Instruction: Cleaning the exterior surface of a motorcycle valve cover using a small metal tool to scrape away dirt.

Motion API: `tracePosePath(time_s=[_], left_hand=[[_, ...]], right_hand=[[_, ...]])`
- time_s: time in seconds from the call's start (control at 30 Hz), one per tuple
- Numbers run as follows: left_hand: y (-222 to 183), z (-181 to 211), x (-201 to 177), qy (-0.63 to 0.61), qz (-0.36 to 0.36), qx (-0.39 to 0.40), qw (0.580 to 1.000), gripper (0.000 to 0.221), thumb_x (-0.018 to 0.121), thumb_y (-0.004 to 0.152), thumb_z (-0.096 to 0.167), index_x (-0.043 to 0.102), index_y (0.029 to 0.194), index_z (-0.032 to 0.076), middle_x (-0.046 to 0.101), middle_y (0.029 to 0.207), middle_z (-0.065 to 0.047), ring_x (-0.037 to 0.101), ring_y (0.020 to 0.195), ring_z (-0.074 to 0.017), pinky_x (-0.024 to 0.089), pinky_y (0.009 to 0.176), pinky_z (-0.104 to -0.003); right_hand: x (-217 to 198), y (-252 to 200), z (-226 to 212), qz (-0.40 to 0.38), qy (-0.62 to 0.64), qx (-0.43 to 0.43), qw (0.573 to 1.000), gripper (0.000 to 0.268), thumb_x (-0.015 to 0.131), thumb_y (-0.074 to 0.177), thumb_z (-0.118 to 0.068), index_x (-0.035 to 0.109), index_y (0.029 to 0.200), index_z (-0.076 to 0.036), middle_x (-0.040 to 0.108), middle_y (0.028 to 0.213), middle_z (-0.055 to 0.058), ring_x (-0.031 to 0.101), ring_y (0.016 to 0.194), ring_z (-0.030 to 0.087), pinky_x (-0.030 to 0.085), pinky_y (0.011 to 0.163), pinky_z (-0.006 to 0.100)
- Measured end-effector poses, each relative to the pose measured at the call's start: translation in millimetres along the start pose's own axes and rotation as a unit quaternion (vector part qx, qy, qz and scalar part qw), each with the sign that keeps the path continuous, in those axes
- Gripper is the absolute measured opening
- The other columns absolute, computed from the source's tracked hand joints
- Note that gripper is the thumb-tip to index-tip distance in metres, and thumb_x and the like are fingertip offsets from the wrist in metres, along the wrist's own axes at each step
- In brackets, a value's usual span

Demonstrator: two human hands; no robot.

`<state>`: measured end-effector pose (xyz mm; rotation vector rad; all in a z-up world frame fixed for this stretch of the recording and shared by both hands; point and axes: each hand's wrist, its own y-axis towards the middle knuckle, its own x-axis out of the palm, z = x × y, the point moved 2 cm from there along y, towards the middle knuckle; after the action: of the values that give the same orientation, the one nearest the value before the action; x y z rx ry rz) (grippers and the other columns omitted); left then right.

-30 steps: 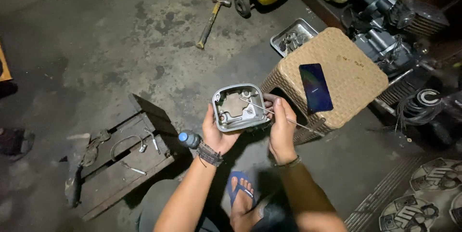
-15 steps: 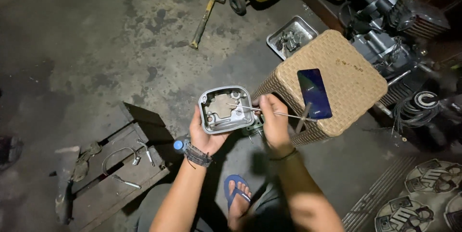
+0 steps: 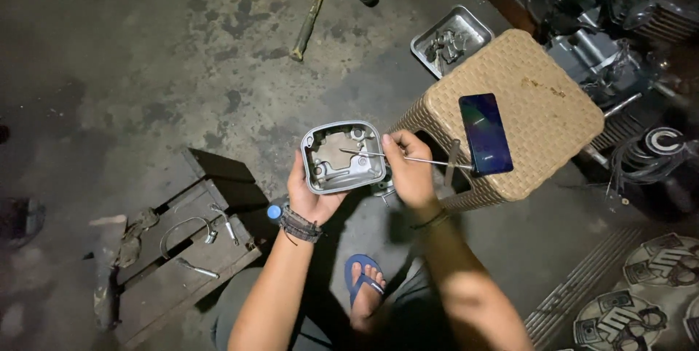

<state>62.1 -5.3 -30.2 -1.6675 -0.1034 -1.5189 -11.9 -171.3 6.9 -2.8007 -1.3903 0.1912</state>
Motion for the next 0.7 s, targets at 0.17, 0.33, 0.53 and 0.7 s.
tracePosePath(time_s=[0.17, 0.33, 0.53, 0.7], left_hand=[[-5.2, 3.3, 0.9, -0.007, 0.009, 0.0, 1.0, 0.063, 0.06, 0.086, 0.062, 0.069, 0.114, 0.007, 0.074, 0.11, -0.017, 0.07, 0.103, -0.0412, 0.056, 0.09, -0.062], [-17.2, 9.1, 7.5, -0.009, 0.014, 0.013, 1.0, 0.062, 0.058, 0.088, 0.06, 0.068, 0.116, 0.007, 0.073, 0.113, -0.018, 0.069, 0.104, -0.0426, 0.055, 0.091, -0.065], [-39.2, 20.7, 2.2, -0.024, 0.009, 0.043, 0.999, 0.063, 0.06, 0.087, 0.061, 0.068, 0.118, 0.007, 0.072, 0.116, -0.018, 0.069, 0.105, -0.0429, 0.055, 0.09, -0.065], [-70.4, 35.0, 3.6, -0.045, -0.004, 0.075, 0.996, 0.061, 0.061, 0.089, 0.058, 0.067, 0.12, 0.005, 0.071, 0.117, -0.019, 0.068, 0.107, -0.0419, 0.054, 0.093, -0.064]], right_hand=[[6.5, -3.5, -11.7, -0.008, -0.009, -0.011, 1.0, 0.023, 0.069, 0.104, -0.021, 0.072, 0.087, -0.005, 0.055, 0.064, 0.002, 0.052, 0.063, 0.01, 0.045, 0.061, 0.025], [13.4, -4.0, -6.2, -0.016, -0.012, -0.017, 1.0, 0.022, 0.069, 0.104, -0.022, 0.072, 0.088, -0.006, 0.057, 0.067, 0.003, 0.053, 0.064, 0.012, 0.045, 0.062, 0.026], [28.8, -14.0, -10.3, -0.04, 0.003, -0.034, 0.999, 0.022, 0.067, 0.105, -0.023, 0.071, 0.09, -0.007, 0.059, 0.07, 0.0, 0.054, 0.067, 0.009, 0.045, 0.063, 0.024], [44.4, -22.9, -12.5, -0.077, -0.004, -0.105, 0.992, 0.022, 0.065, 0.107, -0.022, 0.071, 0.094, -0.006, 0.063, 0.074, 0.007, 0.058, 0.075, 0.014, 0.049, 0.067, 0.03]])
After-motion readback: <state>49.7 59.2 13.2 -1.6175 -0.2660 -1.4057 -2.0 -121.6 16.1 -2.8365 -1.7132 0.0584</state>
